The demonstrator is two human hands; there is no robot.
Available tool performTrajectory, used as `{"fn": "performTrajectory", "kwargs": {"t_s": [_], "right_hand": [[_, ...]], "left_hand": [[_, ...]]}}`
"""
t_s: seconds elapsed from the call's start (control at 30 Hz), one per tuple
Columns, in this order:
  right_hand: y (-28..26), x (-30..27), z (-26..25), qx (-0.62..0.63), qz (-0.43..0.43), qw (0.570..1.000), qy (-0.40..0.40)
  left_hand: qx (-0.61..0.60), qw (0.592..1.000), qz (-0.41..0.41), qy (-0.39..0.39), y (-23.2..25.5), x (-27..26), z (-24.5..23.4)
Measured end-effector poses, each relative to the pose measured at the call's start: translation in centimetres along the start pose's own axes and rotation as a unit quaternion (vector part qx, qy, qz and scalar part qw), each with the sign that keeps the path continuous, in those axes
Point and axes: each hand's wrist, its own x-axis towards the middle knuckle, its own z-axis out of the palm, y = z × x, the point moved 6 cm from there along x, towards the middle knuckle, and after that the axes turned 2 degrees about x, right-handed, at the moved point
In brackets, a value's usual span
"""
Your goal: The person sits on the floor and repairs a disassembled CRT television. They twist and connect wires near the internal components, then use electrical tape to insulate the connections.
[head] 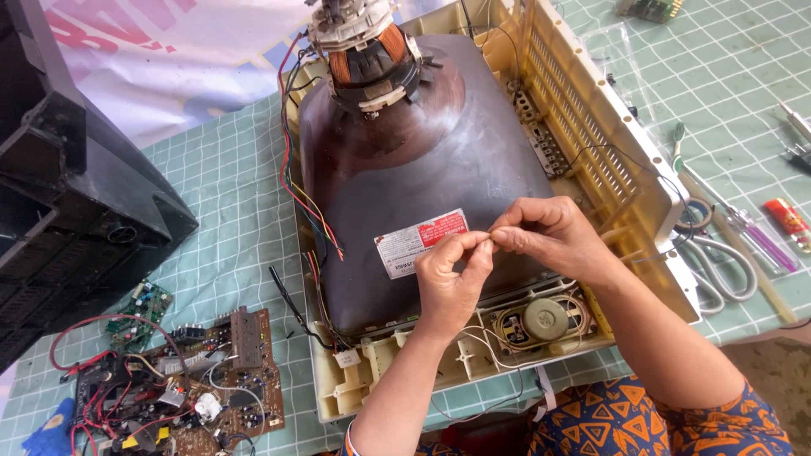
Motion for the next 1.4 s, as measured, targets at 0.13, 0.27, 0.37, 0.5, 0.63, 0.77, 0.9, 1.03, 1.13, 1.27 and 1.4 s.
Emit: {"fn": "performTrajectory", "kwargs": {"t_s": [0.13, 0.27, 0.37, 0.5, 0.63, 0.77, 0.9, 1.03, 1.13, 1.27, 1.4], "right_hand": [[0.7, 0.0, -0.2, 0.013, -0.002, 1.000, -0.011], [1.6, -0.1, -0.8, 0.030, -0.021, 0.999, -0.016], [0.9, -0.2, -0.5, 0.044, -0.035, 0.998, -0.027], [1.5, -0.3, -0.9, 0.064, -0.006, 0.998, -0.028], [1.4, -0.6, -0.5, 0.115, 0.025, 0.989, -0.093], [2.7, -0.1, -0.7, 0.104, 0.029, 0.994, -0.017], [2.7, 0.0, -0.8, 0.104, 0.016, 0.994, -0.006], [1.2, 0.3, -0.5, 0.087, 0.022, 0.996, 0.002], [1.8, -0.1, -0.5, 0.086, 0.026, 0.996, 0.007], [0.9, -0.1, -0.5, 0.096, -0.017, 0.995, 0.001], [-0.2, 0.2, -0.4, 0.090, -0.035, 0.995, -0.004]], "left_hand": [[0.022, 0.999, 0.029, -0.002, 0.7, 0.2, -0.1], [0.082, 0.995, 0.063, 0.004, 1.7, 0.0, 0.3], [0.085, 0.995, 0.055, 0.000, 1.1, -0.2, 0.4], [0.110, 0.992, 0.058, 0.003, 1.0, -0.5, 0.6], [0.175, 0.982, 0.060, -0.031, 1.6, -0.6, 1.2], [0.151, 0.982, 0.112, 0.035, 1.5, -0.2, 0.5], [0.160, 0.979, 0.120, 0.040, 2.2, -0.1, 0.7], [0.154, 0.978, 0.131, 0.052, 2.5, 0.0, 0.6], [0.149, 0.979, 0.127, 0.050, 2.2, -0.1, 0.6], [0.153, 0.980, 0.119, 0.039, 1.5, -0.5, 0.6], [0.158, 0.980, 0.118, 0.030, 1.4, -0.6, 0.9]]}}
